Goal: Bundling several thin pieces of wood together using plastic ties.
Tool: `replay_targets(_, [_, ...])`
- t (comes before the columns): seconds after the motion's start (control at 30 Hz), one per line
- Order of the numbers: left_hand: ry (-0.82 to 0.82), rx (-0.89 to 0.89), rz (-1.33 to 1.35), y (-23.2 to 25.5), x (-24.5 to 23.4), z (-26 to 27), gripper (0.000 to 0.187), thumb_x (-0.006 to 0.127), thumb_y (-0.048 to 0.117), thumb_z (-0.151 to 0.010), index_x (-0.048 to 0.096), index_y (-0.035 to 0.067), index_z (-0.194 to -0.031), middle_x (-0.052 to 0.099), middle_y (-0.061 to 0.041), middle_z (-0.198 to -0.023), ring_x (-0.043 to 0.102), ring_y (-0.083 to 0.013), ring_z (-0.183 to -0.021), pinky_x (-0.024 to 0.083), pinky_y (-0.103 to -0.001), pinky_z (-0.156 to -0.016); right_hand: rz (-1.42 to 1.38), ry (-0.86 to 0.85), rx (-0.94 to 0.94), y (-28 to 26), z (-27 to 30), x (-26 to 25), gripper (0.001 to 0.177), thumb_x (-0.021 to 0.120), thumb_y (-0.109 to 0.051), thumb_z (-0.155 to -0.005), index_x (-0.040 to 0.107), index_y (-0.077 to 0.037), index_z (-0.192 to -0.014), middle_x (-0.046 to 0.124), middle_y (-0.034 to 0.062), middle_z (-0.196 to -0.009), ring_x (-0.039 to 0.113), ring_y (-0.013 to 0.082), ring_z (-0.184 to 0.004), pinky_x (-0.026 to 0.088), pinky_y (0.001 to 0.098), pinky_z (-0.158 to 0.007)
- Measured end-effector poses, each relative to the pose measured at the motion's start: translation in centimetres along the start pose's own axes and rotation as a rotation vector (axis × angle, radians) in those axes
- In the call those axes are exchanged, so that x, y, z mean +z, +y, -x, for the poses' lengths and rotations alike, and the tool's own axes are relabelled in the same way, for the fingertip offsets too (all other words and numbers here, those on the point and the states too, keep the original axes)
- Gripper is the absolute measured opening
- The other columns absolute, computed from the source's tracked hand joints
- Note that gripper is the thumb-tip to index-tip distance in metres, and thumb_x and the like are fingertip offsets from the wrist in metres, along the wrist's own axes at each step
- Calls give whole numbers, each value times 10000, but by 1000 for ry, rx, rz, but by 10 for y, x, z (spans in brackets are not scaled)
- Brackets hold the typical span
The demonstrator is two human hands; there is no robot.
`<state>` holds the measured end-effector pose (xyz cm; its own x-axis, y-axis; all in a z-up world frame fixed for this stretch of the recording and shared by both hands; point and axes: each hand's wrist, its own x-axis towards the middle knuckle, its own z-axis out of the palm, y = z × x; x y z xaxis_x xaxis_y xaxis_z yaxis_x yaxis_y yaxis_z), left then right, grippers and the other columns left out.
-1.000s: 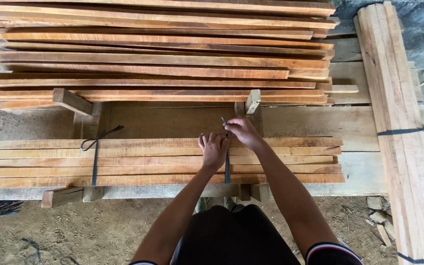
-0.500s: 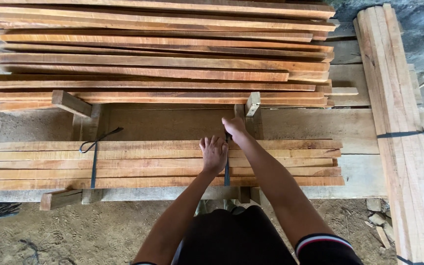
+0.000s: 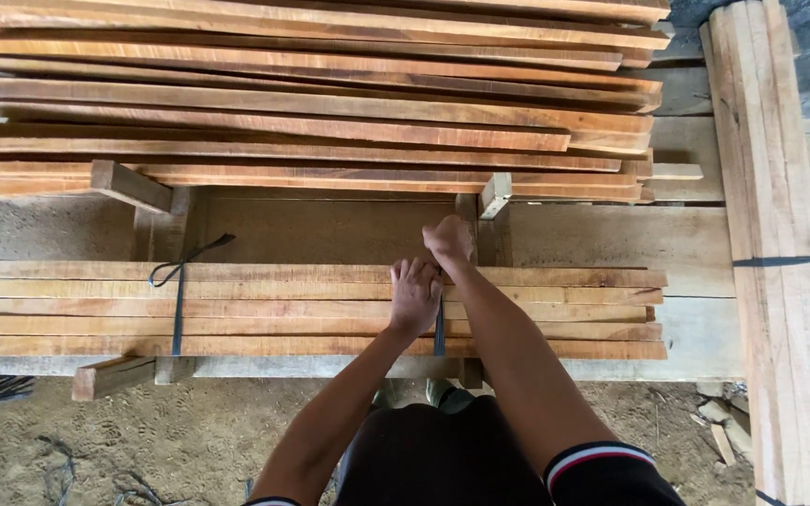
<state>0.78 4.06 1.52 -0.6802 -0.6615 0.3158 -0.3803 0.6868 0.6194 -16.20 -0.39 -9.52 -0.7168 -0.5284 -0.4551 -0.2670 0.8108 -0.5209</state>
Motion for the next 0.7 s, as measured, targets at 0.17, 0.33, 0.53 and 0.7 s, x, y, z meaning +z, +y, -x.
replay_targets(0.17, [37, 67, 2, 11, -18, -4, 184, 482, 224, -933, 502, 152, -765, 453, -61, -848, 490, -287, -842, 331, -413, -884, -2, 82, -24, -48, 64, -51, 444, 612, -384, -790, 764, 33, -781, 723, 256, -795, 728, 501, -849, 576, 640, -727])
replay_targets(0.33, [39, 74, 74, -10, -4, 5, 121, 564, 216, -875, 559, 157, -770, 490, -39, -862, 501, -254, -873, 358, -385, -892, 9, 194, -86, -48, 75, -53, 471, 544, -339, -843, 760, 80, -853, 714, 299, -822, 727, 515, -853, 582, 640, -726])
replay_targets(0.53, [95, 309, -67, -22, -55, 13, 119, 647, 228, -884, 702, 175, -976, 582, -63, -1024, 598, -280, -1025, 460, -418, -958, 217, 532, -308, -32, 87, -33, 341, 504, -275, -940, 709, -6, -896, 686, 204, -791, 731, 428, -799, 578, 550, -696])
replay_targets(0.7, [152, 355, -181, -66, -108, 17, 296, 752, 383, -822, 705, 155, -1004, 601, -88, -996, 648, -301, -1030, 528, -462, -990, 376, 791, -543, -35, 147, -32, 223, 562, -240, -975, 695, -79, -897, 708, 115, -773, 725, 308, -878, 507, 442, -888])
